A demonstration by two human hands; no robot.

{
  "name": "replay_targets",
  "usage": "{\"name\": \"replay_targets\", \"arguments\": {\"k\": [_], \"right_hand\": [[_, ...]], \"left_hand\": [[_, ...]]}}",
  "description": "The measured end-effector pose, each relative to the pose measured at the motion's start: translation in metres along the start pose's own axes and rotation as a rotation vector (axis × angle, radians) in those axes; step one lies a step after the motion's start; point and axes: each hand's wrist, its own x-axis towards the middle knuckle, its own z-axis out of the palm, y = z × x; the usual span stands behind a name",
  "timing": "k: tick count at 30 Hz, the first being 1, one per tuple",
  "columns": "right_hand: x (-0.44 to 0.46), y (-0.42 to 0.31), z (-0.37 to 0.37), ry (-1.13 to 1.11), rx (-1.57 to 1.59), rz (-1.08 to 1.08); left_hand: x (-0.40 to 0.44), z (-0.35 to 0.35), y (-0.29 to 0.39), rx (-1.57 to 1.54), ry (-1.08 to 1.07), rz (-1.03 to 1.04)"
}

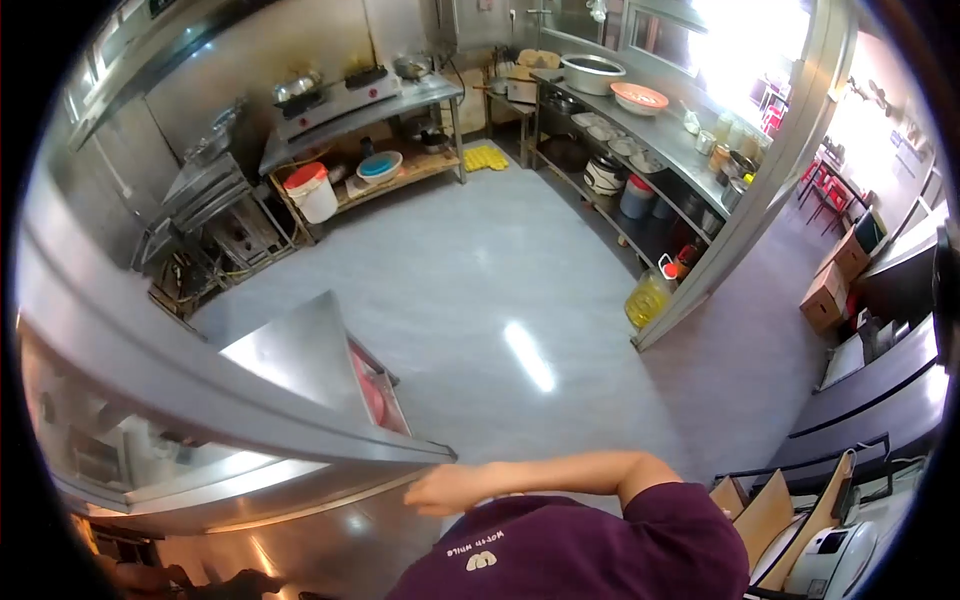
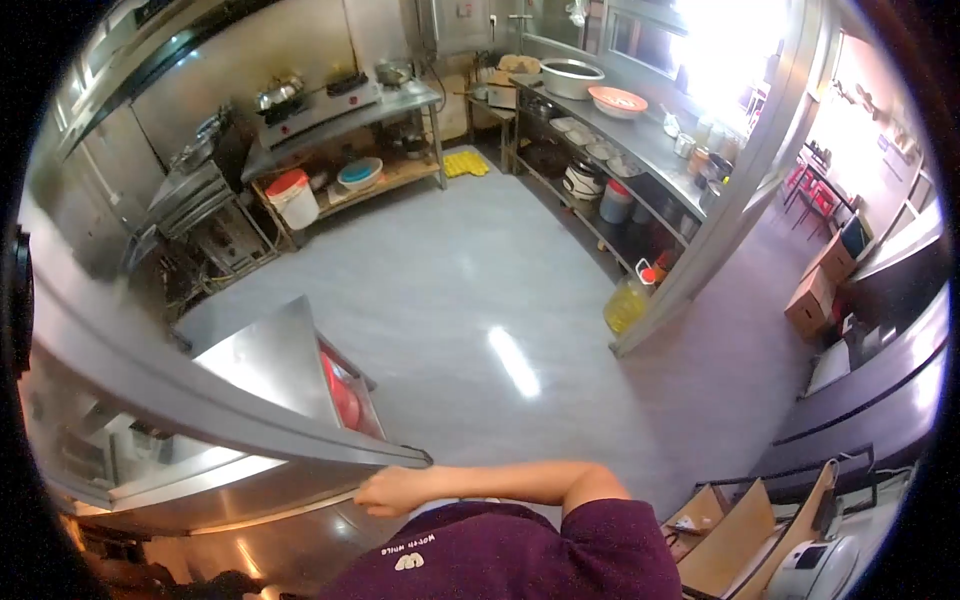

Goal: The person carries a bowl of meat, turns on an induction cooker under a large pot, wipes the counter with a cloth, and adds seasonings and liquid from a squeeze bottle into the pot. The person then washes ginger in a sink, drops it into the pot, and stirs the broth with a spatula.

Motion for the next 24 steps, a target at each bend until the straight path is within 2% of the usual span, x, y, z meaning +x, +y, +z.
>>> {"name": "replay_targets", "arguments": {"k": [1, 2, 3, 4, 6, 7, 9, 10, 11, 12, 13, 14, 15, 16, 17, 19, 21, 24], "right_hand": [[0.001, 0.003, -0.027, -0.049, -0.006, 0.05], [0.003, 0.01, -0.047, 0.007, 0.024, 0.097], [0.007, 0.028, -0.07, -0.07, -0.07, 0.097], [0.009, 0.048, -0.088, -0.046, -0.079, 0.143], [0.002, 0.101, -0.131, 0.186, 0.047, 0.073], [-0.005, 0.13, -0.154, 0.172, 0.009, 0.182], [-0.04, 0.221, -0.182, 0.142, -0.088, 0.513], [-0.069, 0.263, -0.202, 0.2, -0.135, 0.659], [-0.116, 0.319, -0.206, 0.35, -0.233, 0.671], [-0.194, 0.406, -0.182, 0.488, -0.325, 0.82], [-0.264, 0.427, -0.175, 0.57, -0.412, 0.941], [-0.332, 0.442, -0.175, 0.385, -0.286, 1.441], [-0.391, 0.432, -0.169, 0.228, -0.479, 1.601], [-0.379, 0.374, -0.19, 0.891, -0.033, 1.897], [-0.402, 0.366, -0.191, 0.955, 0.041, 1.992], [-0.429, 0.374, -0.196, 0.841, 0.109, 2.071], [-0.427, 0.406, -0.197, 0.576, 0.142, 2.051], [-0.407, 0.468, -0.202, 0.153, 0.043, 1.831]], "left_hand": [[0.012, 0.016, 0.022, 0.054, -0.03, 0.036], [0.025, 0.031, 0.044, 0.104, -0.053, 0.066], [0.039, 0.048, 0.064, 0.145, -0.074, 0.091], [0.052, 0.062, 0.082, 0.183, -0.092, 0.114], [0.079, 0.09, 0.114, 0.248, -0.11, 0.14], [0.092, 0.1, 0.128, 0.272, -0.11, 0.149], [0.126, 0.117, 0.149, 0.319, -0.096, 0.149], [0.143, 0.123, 0.157, 0.344, -0.087, 0.141], [0.16, 0.13, 0.166, 0.377, -0.08, 0.123], [0.171, 0.136, 0.171, 0.407, -0.075, 0.095], [0.181, 0.142, 0.176, 0.427, -0.074, 0.058], [0.189, 0.147, 0.182, 0.443, -0.073, 0.025], [0.196, 0.152, 0.191, 0.452, -0.072, -0.002], [0.203, 0.158, 0.198, 0.458, -0.074, -0.029], [0.212, 0.164, 0.205, 0.451, -0.076, -0.049], [0.237, 0.174, 0.227, 0.406, -0.07, -0.066], [0.283, 0.182, 0.26, 0.353, -0.01, -0.013], [0.374, 0.176, 0.35, 0.485, 0.338, 0.212]]}}
